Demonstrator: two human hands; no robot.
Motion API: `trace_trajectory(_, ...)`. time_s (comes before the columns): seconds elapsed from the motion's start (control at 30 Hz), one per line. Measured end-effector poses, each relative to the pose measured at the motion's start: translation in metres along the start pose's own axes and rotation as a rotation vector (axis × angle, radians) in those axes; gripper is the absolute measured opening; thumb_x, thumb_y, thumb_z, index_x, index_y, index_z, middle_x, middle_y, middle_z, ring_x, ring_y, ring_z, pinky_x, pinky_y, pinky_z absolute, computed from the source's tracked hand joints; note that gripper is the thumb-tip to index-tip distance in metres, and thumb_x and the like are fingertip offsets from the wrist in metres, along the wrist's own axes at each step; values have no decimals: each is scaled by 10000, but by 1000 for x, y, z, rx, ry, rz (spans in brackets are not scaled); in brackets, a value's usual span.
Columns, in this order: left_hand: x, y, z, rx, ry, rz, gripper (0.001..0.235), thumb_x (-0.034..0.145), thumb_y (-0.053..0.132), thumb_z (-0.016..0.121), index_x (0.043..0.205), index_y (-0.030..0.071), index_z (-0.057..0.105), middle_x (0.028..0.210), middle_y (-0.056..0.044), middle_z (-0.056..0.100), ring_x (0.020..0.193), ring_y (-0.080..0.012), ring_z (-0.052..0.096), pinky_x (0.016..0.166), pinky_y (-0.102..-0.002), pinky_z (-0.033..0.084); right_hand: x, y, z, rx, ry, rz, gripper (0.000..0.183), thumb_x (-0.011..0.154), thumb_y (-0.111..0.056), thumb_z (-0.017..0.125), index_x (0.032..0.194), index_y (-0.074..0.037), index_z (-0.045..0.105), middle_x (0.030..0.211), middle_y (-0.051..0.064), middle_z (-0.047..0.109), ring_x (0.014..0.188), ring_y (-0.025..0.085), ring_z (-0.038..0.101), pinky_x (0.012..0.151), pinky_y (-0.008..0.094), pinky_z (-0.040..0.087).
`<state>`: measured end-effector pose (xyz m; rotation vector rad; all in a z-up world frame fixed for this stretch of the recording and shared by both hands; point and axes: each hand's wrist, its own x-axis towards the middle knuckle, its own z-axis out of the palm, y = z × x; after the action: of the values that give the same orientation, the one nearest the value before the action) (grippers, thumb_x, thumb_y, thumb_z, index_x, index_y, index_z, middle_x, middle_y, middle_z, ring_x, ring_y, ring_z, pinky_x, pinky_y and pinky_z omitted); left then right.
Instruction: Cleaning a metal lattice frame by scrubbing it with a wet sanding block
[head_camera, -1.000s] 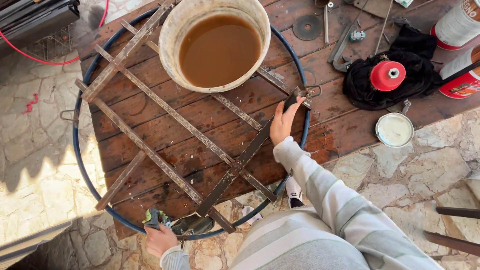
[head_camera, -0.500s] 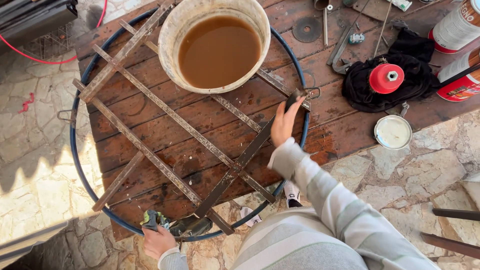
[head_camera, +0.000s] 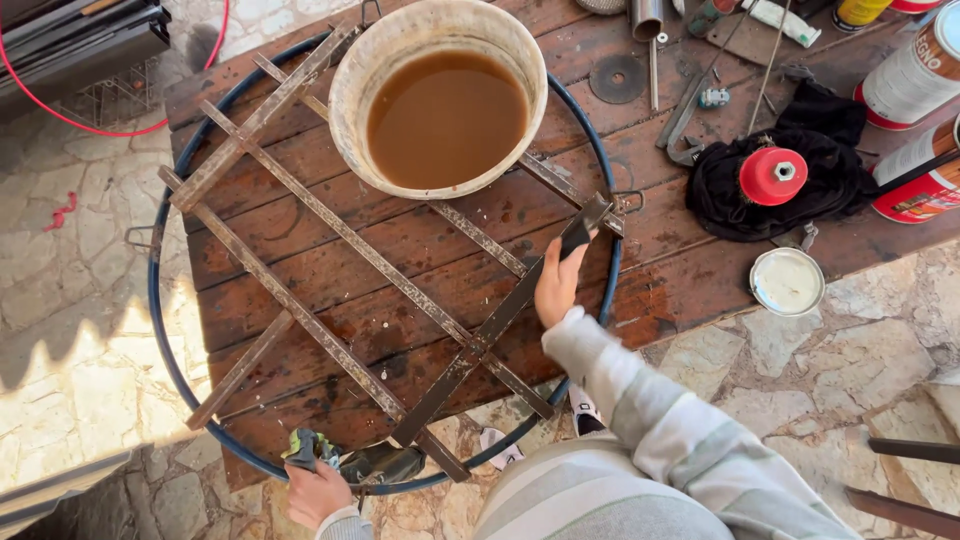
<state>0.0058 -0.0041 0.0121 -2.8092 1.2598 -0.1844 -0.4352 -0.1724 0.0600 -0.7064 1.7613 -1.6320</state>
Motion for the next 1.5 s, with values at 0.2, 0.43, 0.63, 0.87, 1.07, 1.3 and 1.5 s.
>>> trace_trajectory(0.2, -1, 1, -3, -60, 9, 18, 339, 1073, 311, 564, 1235, 27, 649, 857, -165, 760, 685, -363, 720, 622, -491, 574, 68, -13, -8, -32, 103, 239, 1014, 946, -719, 254, 1628, -48, -80, 1735, 146, -19, 1607, 306, 61, 1289, 403, 105)
trace_trajectory(0.43, -1, -3, 12, -63, 40, -1, 259, 1105, 295, 582, 1145, 48, 647, 783, -161, 724, 621, -342, 692, 596, -469, 577, 16, -3, 1, -6, 42, 70, 881, 1049, -541, 314, 1613, -22, -121, 1727, 173, -67, 1608, 294, 7, 1287, 392, 89)
trace_trajectory(0.63, 3, 2, 5, 11, -23, -32, 243, 1116, 296, 509, 1099, 88, 634, 715, -123, 680, 593, -319, 677, 571, -457, 566, -1, 6, 16, 14, 25, 35, 943, 1030, -580, 320, 1601, 14, -138, 1722, 196, -79, 1607, 266, -16, 1284, 355, 30)
trace_trajectory(0.87, 3, 5, 3, 4, 2, -22, 300, 1114, 313, 517, 1216, 61, 642, 714, -132, 689, 573, -317, 673, 555, -447, 559, 4, -25, 11, 88, 76, 412, 1020, 903, -729, 300, 1642, -145, -92, 1739, 98, 29, 1597, 287, 131, 1269, 397, 144)
trace_trajectory(1.07, 6, 0, 16, -6, 105, 5, 263, 1115, 293, 564, 1162, 53, 661, 708, -131, 674, 545, -304, 644, 546, -432, 549, 20, -37, 5, 284, 71, 675, 925, 935, -646, 362, 1645, -292, -114, 1743, 4, 122, 1596, 254, 191, 1273, 487, 190)
trace_trajectory(1.3, 4, 1, 17, -129, 155, 3, 284, 1092, 243, 594, 1265, 33, 673, 712, -194, 675, 565, -356, 646, 565, -461, 547, 26, -64, -3, 127, 74, 732, 895, 942, -663, 314, 1671, -233, 22, 1738, 55, 151, 1563, 326, 256, 1247, 487, 266)
trace_trajectory(1.5, 9, -10, 31, -27, 62, 4, 260, 1114, 281, 554, 1183, 54, 662, 722, -142, 702, 553, -314, 657, 550, -435, 553, 51, -50, -11, 319, 106, 801, 919, 960, -612, 425, 1670, -179, 36, 1722, -14, 216, 1523, 223, 360, 1203, 359, 371)
